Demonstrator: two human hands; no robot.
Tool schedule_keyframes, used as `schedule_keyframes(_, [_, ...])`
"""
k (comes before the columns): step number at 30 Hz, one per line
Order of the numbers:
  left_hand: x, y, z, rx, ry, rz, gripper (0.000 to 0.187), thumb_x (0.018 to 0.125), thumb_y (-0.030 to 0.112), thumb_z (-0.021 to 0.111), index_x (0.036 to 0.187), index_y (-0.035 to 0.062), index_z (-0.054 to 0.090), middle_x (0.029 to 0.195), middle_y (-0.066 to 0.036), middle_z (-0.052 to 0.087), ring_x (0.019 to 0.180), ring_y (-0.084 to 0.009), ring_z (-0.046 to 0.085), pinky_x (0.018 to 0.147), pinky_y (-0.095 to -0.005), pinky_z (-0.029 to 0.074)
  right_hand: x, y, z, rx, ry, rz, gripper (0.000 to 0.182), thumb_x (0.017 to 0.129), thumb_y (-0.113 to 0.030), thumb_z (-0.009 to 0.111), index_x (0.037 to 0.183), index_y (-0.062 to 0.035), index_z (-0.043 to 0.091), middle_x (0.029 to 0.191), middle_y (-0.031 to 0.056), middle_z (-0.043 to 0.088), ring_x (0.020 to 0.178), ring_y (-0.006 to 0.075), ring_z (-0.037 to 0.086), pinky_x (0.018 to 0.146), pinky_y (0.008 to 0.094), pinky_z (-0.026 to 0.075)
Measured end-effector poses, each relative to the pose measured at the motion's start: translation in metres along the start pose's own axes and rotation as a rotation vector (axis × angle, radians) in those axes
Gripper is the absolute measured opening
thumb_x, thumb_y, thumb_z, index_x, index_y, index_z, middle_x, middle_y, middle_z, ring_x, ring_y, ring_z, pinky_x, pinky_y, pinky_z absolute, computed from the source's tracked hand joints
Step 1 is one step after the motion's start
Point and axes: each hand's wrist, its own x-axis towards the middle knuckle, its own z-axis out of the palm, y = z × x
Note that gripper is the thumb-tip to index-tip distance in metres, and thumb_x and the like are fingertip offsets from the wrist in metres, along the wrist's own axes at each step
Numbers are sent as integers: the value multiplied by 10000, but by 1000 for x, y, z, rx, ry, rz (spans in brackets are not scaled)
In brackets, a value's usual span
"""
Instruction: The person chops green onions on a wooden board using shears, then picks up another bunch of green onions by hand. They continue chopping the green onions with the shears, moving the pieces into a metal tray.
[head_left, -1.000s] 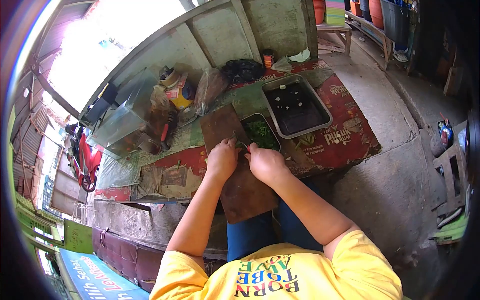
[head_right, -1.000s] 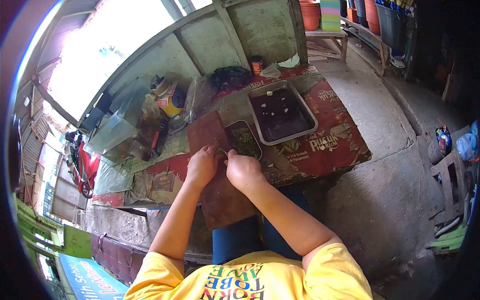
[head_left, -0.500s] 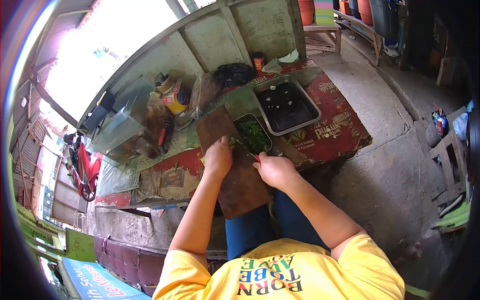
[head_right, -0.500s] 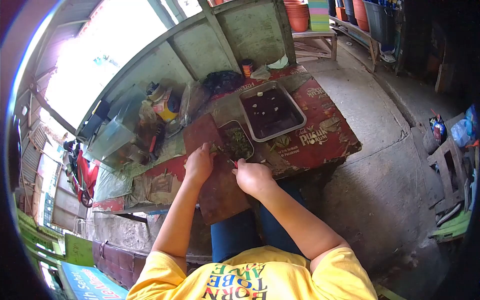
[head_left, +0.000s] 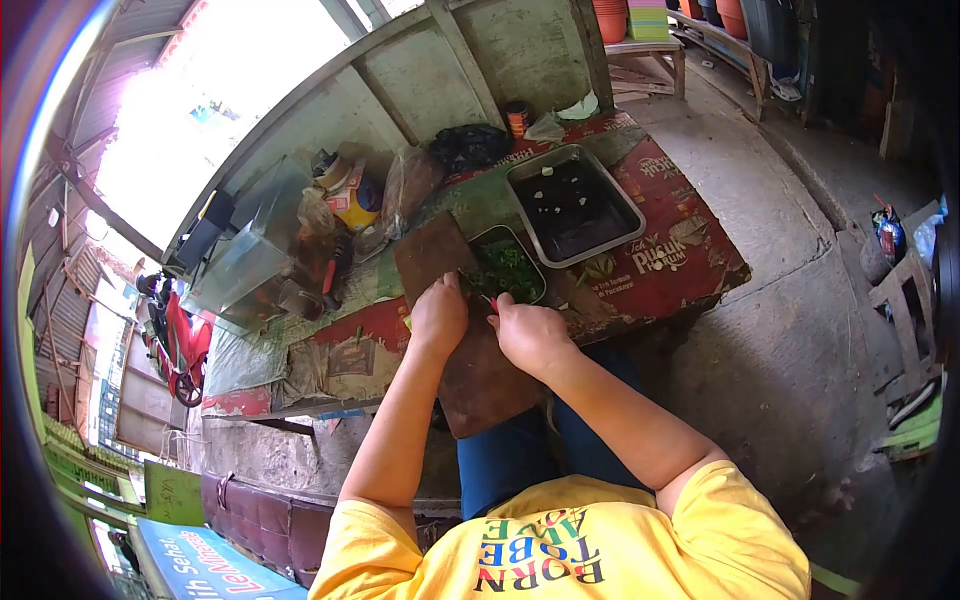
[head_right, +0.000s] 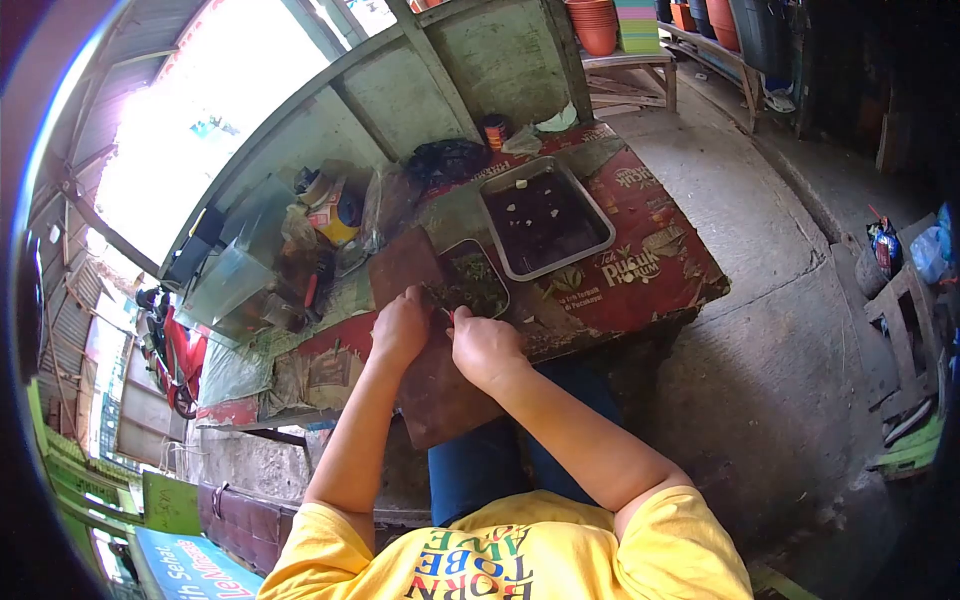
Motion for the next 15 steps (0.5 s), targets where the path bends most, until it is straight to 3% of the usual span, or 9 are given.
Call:
schedule_keyframes(1, [-1, -5, 7, -2, -4, 0, 339, 908, 185, 570, 1178, -13, 523, 1051, -257, 646, 990, -421, 626, 839, -493, 501, 2, 0, 2, 2, 2, -6, 307, 985, -303, 468, 1036, -1, 497, 804, 187, 693, 775, 341, 706, 656, 460, 552])
schedule_keyframes(3, [-5, -11, 19, -34, 217, 175, 388, 913, 178, 552, 1241, -23, 506, 1166, -278, 606, 1075, -422, 596, 917, -476, 479, 5, 2, 9, 3, 1, -9, 310, 986, -305, 468, 1040, -1, 492, 806, 187, 694, 775, 341, 706, 657, 460, 552])
schedule_keyframes(4, [-5, -15, 24, -38, 213, 174, 388, 913, 178, 552, 1241, -23, 506, 1166, -278, 606, 1075, -422, 596, 917, -476, 479, 6, 3, 13, -14, 39, -26, 311, 979, -310, 482, 1020, -2, 496, 761, 177, 685, 732, 337, 702, 622, 453, 553])
schedule_keyframes(6, [-8, -12, 21, -81, 166, 151, 417, 905, 113, 512, 1283, -63, 488, 1314, -270, 532, 1235, -389, 508, 1027, -427, 422, 9, 3, 17, -34, 72, -39, 313, 972, -316, 496, 1001, -4, 499, 715, 168, 676, 689, 333, 698, 586, 446, 554])
schedule_keyframes(9, [-9, -14, 21, -112, 186, 182, 389, 914, 96, 502, 1270, -61, 500, 1307, -248, 545, 1236, -379, 506, 1032, -429, 414, 17, 3, 20, -51, 52, -42, 314, 969, -316, 504, 997, -3, 501, 719, 162, 679, 684, 322, 700, 568, 429, 555])
schedule_keyframes(15, [-9, -20, 26, -118, 240, 222, 353, 927, 102, 521, 1254, -28, 526, 1284, -218, 568, 1197, -384, 531, 999, -440, 436, 39, -1, 19, -33, -3, -18, 315, 966, -319, 509, 1005, -7, 505, 778, 184, 687, 766, 345, 702, 655, 457, 557])
